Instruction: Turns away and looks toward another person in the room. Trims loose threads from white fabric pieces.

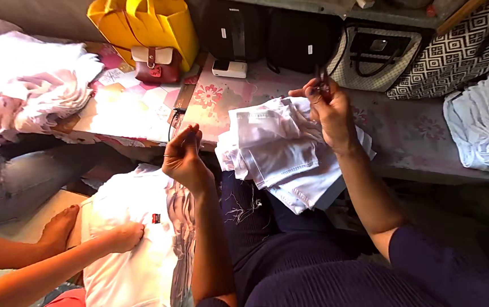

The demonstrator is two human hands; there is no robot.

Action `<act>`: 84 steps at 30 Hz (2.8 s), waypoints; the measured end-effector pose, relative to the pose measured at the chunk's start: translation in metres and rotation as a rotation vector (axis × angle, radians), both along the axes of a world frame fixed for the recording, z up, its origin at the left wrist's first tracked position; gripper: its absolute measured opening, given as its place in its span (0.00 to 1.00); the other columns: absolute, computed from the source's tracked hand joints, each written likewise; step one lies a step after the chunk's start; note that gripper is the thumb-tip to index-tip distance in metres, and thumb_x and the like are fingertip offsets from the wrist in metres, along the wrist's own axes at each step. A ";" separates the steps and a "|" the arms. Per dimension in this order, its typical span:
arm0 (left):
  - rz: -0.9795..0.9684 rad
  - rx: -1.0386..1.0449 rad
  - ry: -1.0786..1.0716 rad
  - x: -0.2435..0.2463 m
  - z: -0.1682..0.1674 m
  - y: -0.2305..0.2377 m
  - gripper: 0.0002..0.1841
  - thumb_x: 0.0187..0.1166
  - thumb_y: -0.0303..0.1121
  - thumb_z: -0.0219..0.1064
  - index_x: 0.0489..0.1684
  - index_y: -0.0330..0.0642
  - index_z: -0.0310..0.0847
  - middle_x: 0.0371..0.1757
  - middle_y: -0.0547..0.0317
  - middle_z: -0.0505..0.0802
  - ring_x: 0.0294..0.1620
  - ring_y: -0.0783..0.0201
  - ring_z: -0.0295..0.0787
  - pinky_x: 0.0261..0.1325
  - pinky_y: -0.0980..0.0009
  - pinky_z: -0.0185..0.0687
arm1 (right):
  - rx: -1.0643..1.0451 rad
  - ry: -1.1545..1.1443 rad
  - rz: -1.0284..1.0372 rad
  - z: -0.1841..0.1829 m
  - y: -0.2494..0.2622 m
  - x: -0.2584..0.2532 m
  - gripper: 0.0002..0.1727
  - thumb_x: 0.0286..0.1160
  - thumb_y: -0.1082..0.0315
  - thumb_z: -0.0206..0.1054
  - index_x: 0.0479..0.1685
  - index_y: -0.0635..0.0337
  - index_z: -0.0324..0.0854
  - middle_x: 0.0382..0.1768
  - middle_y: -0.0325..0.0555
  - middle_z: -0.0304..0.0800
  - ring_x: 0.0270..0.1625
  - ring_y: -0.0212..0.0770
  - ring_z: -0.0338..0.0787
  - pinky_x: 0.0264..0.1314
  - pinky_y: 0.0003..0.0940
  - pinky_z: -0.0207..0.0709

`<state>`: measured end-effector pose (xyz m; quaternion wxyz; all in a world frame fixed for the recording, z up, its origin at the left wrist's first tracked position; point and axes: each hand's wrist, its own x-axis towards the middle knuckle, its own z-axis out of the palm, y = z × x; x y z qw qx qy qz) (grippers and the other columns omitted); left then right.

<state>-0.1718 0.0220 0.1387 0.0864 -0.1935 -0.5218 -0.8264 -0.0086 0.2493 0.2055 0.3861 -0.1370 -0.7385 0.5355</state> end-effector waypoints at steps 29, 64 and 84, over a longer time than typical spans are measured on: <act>-0.664 -1.522 0.200 0.100 -0.047 0.008 0.17 0.87 0.37 0.62 0.44 0.29 0.89 0.48 0.37 0.93 0.55 0.41 0.91 0.60 0.41 0.80 | 0.715 -0.658 -0.064 -0.136 0.004 0.110 0.10 0.63 0.72 0.79 0.43 0.60 0.91 0.55 0.59 0.89 0.32 0.56 0.92 0.27 0.55 0.83; -0.399 -0.650 0.178 0.126 -0.102 0.076 0.09 0.73 0.21 0.71 0.46 0.27 0.90 0.53 0.39 0.90 0.51 0.57 0.92 0.55 0.65 0.90 | -0.276 -0.664 -0.240 -0.129 -0.034 0.076 0.20 0.75 0.54 0.77 0.41 0.66 0.85 0.27 0.45 0.81 0.28 0.36 0.77 0.35 0.39 0.75; -0.375 -0.590 0.353 0.130 -0.129 0.099 0.04 0.68 0.22 0.72 0.33 0.29 0.87 0.51 0.40 0.91 0.59 0.50 0.88 0.64 0.59 0.83 | -0.066 -0.577 -0.324 -0.116 -0.036 0.090 0.10 0.72 0.65 0.78 0.46 0.60 0.91 0.40 0.44 0.85 0.32 0.32 0.79 0.36 0.30 0.76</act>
